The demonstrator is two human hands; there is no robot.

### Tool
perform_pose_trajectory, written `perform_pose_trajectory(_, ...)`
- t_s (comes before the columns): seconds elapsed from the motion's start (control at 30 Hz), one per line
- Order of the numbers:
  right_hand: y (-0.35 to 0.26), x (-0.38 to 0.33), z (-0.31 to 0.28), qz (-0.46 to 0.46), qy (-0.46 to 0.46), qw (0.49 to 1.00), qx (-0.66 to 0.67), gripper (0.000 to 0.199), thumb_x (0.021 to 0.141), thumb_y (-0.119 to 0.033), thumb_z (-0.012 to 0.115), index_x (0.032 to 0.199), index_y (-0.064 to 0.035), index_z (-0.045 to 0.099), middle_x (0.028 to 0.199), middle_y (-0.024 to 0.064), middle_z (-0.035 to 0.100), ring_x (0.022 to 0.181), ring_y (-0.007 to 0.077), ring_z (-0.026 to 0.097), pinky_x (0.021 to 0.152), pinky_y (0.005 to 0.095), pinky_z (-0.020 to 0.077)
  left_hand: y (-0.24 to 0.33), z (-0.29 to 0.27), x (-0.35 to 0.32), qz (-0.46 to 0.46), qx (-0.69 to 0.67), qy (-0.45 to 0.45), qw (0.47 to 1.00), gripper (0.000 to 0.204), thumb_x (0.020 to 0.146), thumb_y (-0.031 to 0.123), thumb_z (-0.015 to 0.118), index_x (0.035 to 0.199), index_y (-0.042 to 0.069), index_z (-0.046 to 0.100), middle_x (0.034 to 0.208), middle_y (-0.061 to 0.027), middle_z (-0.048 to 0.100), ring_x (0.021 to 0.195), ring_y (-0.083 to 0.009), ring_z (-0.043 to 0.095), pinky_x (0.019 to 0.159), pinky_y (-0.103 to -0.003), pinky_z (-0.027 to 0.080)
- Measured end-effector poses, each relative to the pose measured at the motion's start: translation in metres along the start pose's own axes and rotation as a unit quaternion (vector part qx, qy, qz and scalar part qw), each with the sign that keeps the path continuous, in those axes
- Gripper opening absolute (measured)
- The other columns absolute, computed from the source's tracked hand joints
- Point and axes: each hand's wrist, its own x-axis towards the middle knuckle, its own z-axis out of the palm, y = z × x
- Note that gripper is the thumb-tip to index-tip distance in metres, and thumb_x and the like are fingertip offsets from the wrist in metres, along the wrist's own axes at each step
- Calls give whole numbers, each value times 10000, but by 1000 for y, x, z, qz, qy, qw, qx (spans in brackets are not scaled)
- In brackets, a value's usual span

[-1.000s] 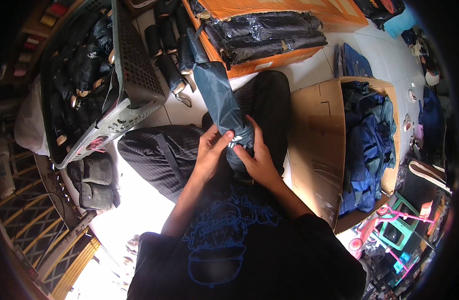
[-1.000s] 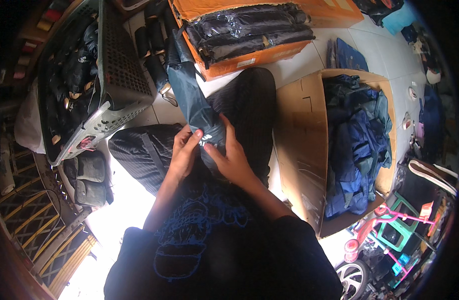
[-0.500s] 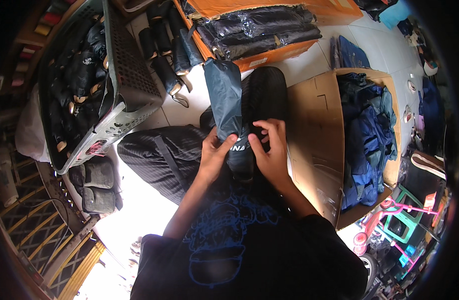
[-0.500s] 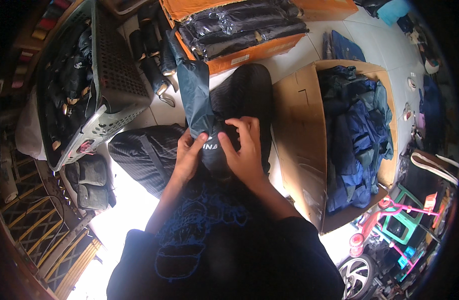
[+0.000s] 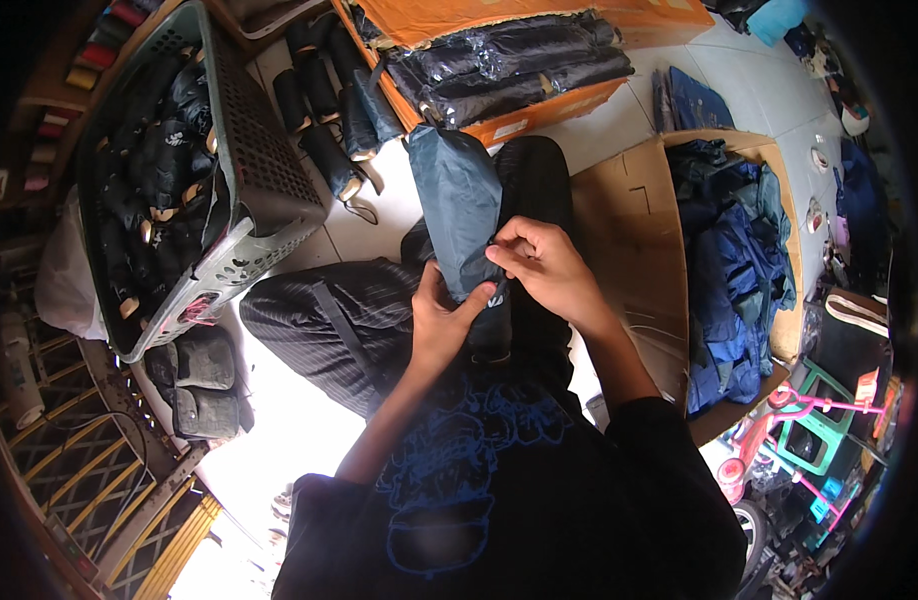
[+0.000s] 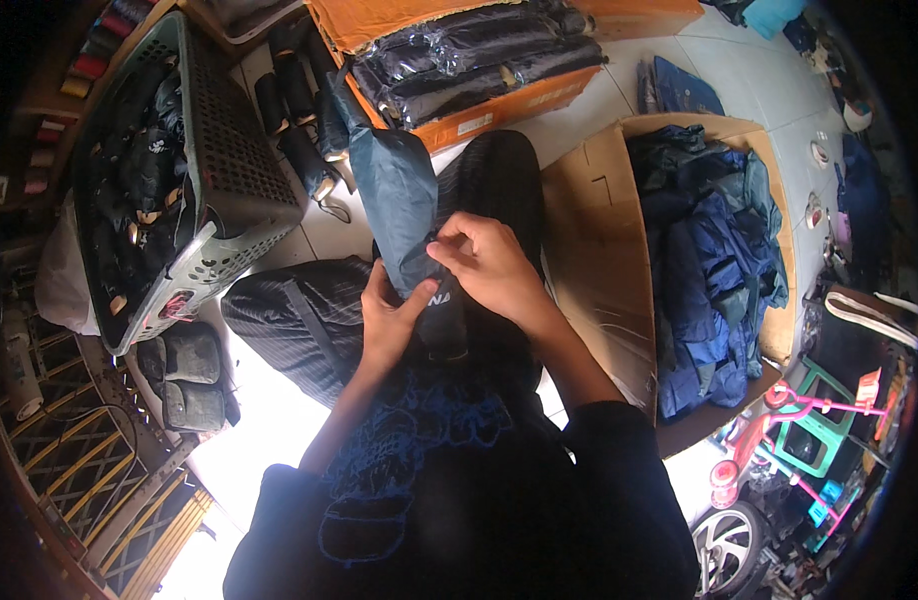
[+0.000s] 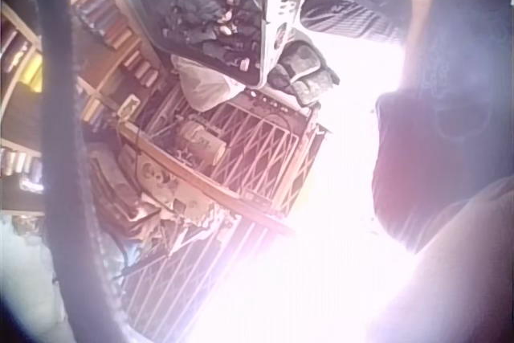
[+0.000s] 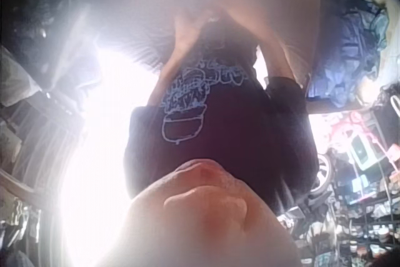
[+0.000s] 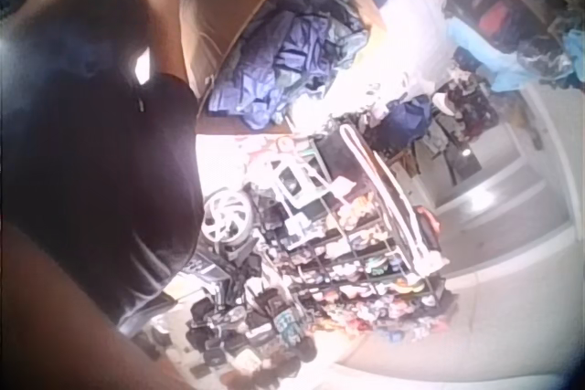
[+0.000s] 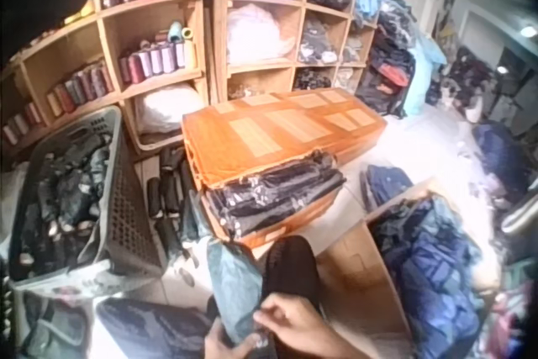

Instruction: The person sits on the floor and repeatedly wraps folded blue garments in dark paper, securing each bundle with a rubber band. They place the finished bundles into a nearby basket and continue the process with additional garments from a cardboard box.

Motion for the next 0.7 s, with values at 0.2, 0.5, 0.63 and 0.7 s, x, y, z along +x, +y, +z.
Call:
perform_pose_trajectory(0.2,-13,-5,-3,34,-24,997,70,116,874,-73,642,841,28,596,750,47,612,584,75,554,521,233,433,3,3,-2,27,17,16,999,340,784,56,734,1026,-32,512,939,-103,646,862,-121,595,774,-273,487)
perform_pose_trajectory(0.5,-24,-9,-5,55,-41,987,147,170,848,-27,654,899,-32,492,754,38,562,512,47,479,437,207,377,5,5,-1,39,33,13,999,359,770,62,742,1020,-43,506,943,-135,659,866,-143,618,771,-290,499)
perform_pose_trajectory(0.63,-24,-4,-8,73,-36,988,132,248,802,-25,700,911,-61,480,770,25,561,604,43,497,464,213,375,6,5,-1,31,13,8,999,374,765,65,752,1024,-40,505,940,-129,656,871,-141,616,778,-289,499)
perform_pose_trajectory(0.7,-27,-4,-9,99,-40,988,114,259,786,-21,714,912,-62,491,780,22,562,646,43,503,480,220,379,1,4,-1,48,18,2,999,372,761,67,758,1018,-35,508,937,-122,654,867,-135,614,777,-284,498)
